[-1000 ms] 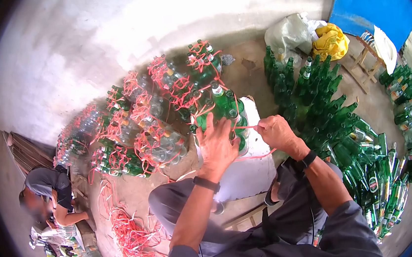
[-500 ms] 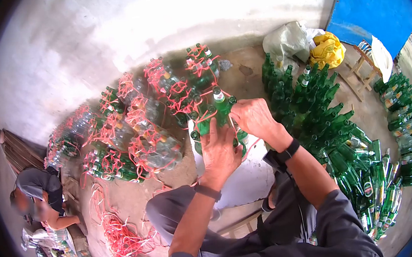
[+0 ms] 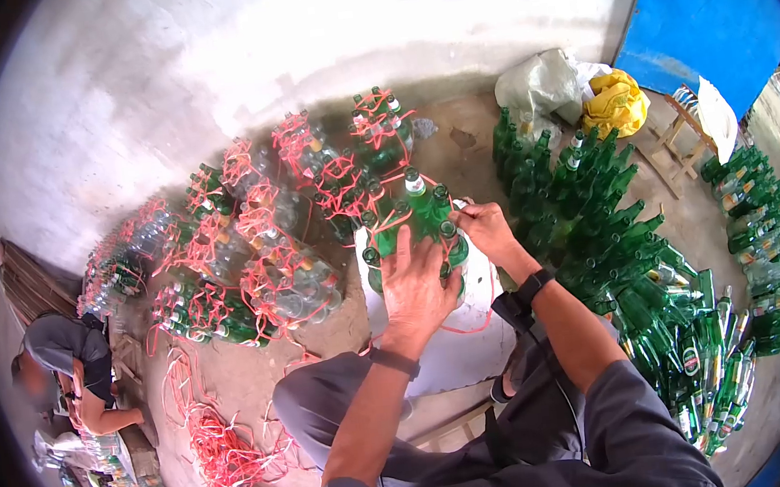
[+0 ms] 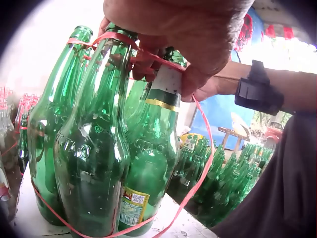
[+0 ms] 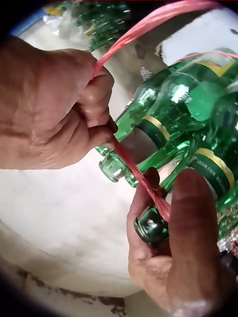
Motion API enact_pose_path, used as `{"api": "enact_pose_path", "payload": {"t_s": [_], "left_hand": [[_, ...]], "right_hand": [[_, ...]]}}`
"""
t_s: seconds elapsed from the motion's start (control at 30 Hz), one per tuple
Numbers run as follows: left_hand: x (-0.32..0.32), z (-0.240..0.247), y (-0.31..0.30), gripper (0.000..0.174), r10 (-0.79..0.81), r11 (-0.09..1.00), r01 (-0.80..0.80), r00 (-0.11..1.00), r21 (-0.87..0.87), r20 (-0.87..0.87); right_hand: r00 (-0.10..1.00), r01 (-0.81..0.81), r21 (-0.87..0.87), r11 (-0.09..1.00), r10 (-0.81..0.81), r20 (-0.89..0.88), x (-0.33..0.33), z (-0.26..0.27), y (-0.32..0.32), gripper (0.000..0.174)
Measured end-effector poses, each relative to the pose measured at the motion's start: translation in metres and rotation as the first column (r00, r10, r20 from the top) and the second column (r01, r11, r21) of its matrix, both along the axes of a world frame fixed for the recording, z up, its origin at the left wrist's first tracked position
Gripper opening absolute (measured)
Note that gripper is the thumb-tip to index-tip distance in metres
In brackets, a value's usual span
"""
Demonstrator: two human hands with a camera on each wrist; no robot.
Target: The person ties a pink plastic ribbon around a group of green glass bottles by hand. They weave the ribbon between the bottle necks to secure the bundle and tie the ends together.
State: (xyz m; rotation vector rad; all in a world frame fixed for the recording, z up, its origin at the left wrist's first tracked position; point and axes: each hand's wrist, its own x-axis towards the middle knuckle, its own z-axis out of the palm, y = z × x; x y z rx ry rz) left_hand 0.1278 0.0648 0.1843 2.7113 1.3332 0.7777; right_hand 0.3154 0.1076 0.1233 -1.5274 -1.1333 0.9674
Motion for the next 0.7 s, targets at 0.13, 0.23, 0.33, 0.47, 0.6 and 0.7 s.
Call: {"api": "enact_pose_path", "payload": {"t_s": [0.13, 0.23, 0.33, 0.47, 0.6, 0.7], "left_hand": [[-0.002, -0.001, -0.001, 0.041, -0.007, 0.999, 0.006, 1.000, 0.036, 0.006], [-0.005, 0.000, 0.000, 0.040, -0.005, 0.999, 0.005, 1.000, 0.033, -0.001], [-0.014, 0.000, 0.003, 0.039, -0.053, 0.998, 0.054, 0.998, 0.018, -0.025], [-0.028, 0.009, 0.007, 0.041, -0.148, 0.986, 0.147, 0.989, -0.081, -0.010], [-0.035, 0.019, 0.008, 0.043, -0.173, 0.971, 0.165, 0.984, -0.175, -0.033], [-0.037, 0.023, 0.010, 0.048, -0.188, 0.967, 0.178, 0.981, -0.181, -0.039]], "right_hand": [[0.995, 0.007, 0.066, 0.998, 0.000, -0.104, -0.005, 0.003, -0.013, 0.022], [0.994, 0.002, -0.008, 1.000, -0.003, -0.109, -0.006, 0.006, -0.022, 0.024], [1.000, -0.006, 0.098, 0.995, 0.007, -0.007, -0.007, 0.011, -0.034, 0.025], [0.999, -0.008, 0.050, 0.999, 0.005, 0.052, -0.008, -0.001, -0.042, 0.026], [0.975, -0.055, 0.056, 0.997, 0.042, 0.217, -0.007, -0.012, -0.044, 0.025], [0.954, -0.002, 0.040, 0.999, -0.010, 0.298, -0.011, -0.007, -0.049, 0.026]]}}
